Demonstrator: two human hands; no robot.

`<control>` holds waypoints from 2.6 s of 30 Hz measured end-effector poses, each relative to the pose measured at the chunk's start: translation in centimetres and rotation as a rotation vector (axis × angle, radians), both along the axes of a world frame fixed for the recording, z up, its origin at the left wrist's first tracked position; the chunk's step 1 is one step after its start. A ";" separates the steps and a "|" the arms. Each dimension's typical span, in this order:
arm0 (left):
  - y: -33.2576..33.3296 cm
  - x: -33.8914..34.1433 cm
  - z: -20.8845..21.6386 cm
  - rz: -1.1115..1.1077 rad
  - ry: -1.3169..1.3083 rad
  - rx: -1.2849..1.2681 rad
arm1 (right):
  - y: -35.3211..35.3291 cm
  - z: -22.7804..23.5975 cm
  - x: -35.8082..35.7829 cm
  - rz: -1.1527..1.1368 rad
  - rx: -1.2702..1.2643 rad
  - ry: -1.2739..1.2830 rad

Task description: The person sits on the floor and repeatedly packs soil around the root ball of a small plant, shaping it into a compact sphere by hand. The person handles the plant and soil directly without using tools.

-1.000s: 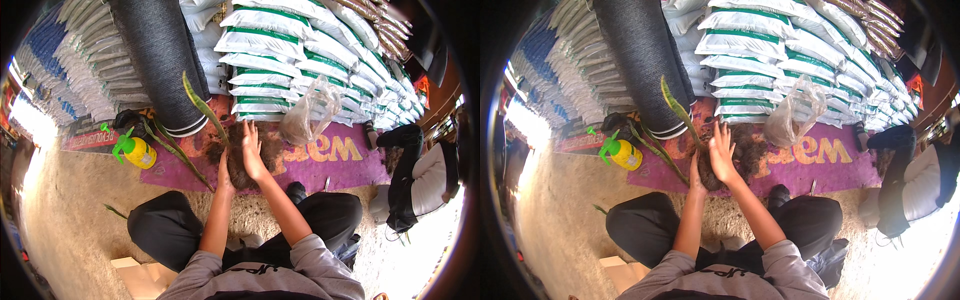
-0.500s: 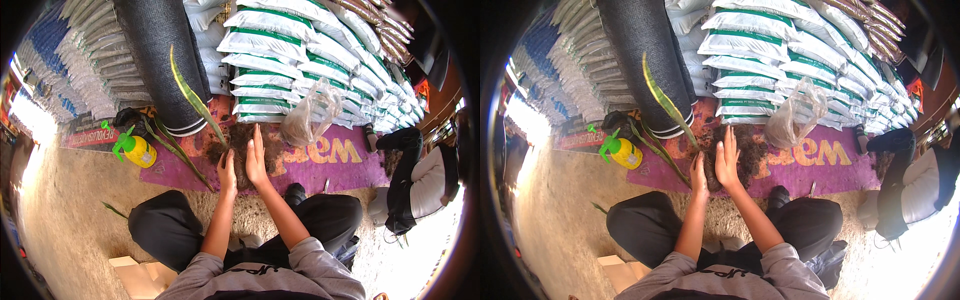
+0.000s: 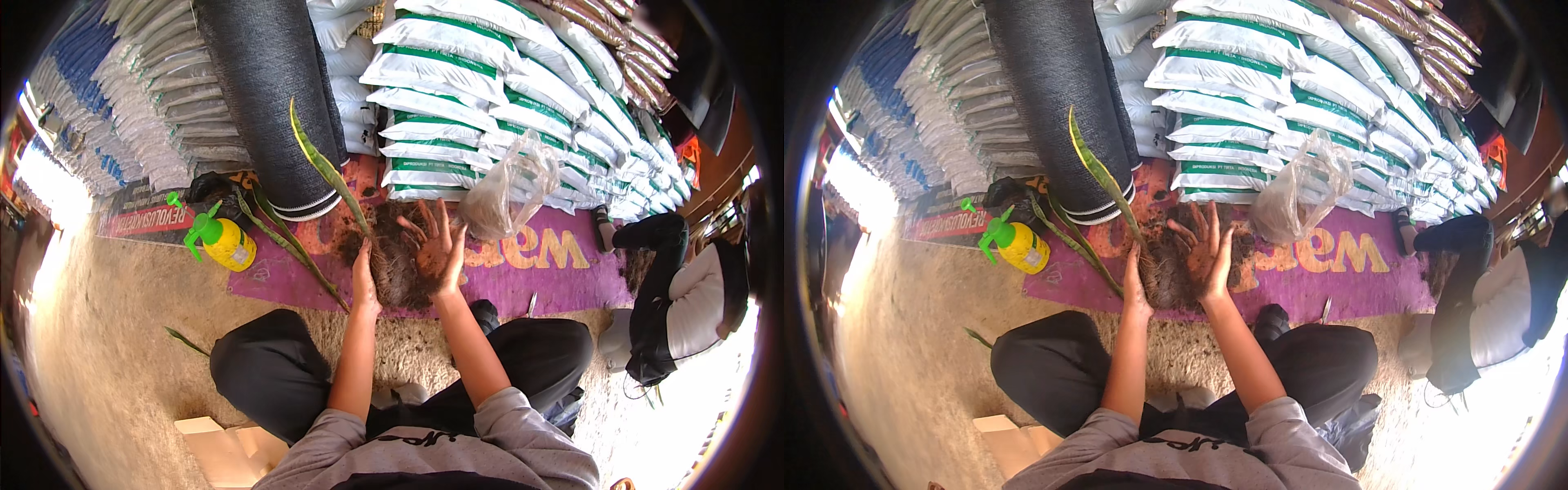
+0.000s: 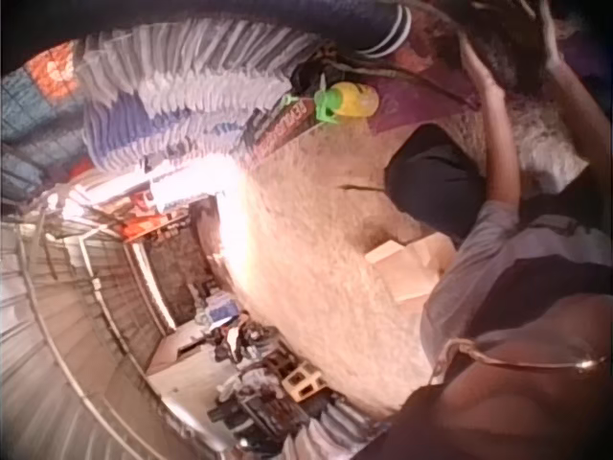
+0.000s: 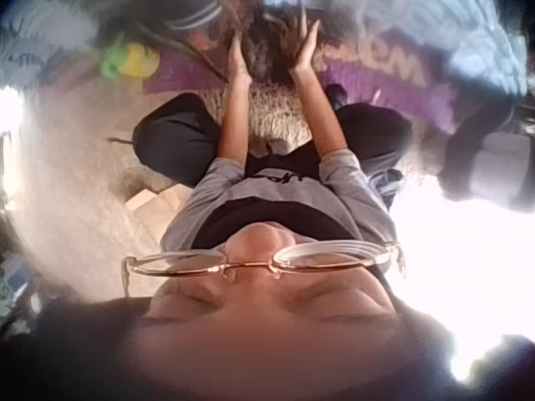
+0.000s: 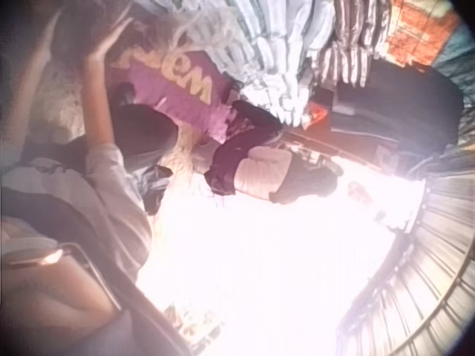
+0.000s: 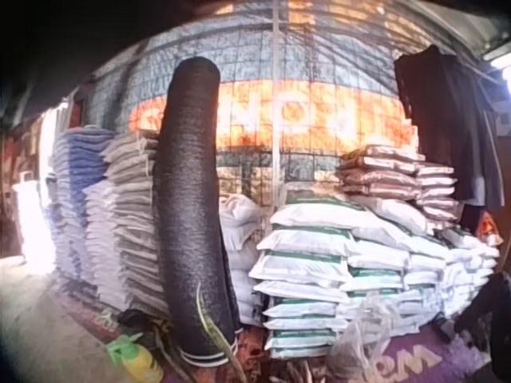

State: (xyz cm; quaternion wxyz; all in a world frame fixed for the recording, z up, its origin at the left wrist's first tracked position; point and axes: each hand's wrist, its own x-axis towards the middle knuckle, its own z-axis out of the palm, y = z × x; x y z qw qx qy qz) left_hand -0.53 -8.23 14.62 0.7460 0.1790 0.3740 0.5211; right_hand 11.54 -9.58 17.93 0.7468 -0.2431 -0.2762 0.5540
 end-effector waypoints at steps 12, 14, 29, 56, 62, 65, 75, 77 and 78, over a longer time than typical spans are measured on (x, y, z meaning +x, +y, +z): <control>0.4 -1.1 -1.4 0.014 0.044 -0.027 | -1.2 0.7 0.8 0.078 -0.025 0.174; 0.4 -1.1 -1.5 0.003 0.033 -0.030 | -1.3 1.0 0.8 0.073 -0.052 0.194; -0.1 -0.7 0.0 -0.003 -0.208 0.018 | -1.5 1.4 1.1 0.143 0.101 0.150; -1.4 1.5 1.3 0.118 -0.032 0.140 | -2.1 0.2 -4.0 -0.257 -0.162 -0.490; -0.9 1.3 -0.7 0.130 0.019 0.302 | -2.4 0.2 -4.4 -0.463 -0.077 -0.978; -0.5 0.9 -1.4 0.131 0.033 0.297 | -2.3 -0.3 -4.3 -0.412 -0.055 -0.978; -1.0 1.4 -0.2 0.223 0.128 0.422 | -1.3 -0.4 -3.3 -0.306 -0.173 -0.803; -1.0 1.3 0.1 0.213 0.146 0.481 | -1.1 -0.5 -2.8 -0.313 -0.172 -0.650; -0.7 1.3 0.2 0.215 0.105 0.446 | -1.0 -0.4 -2.2 -0.286 -0.163 -0.608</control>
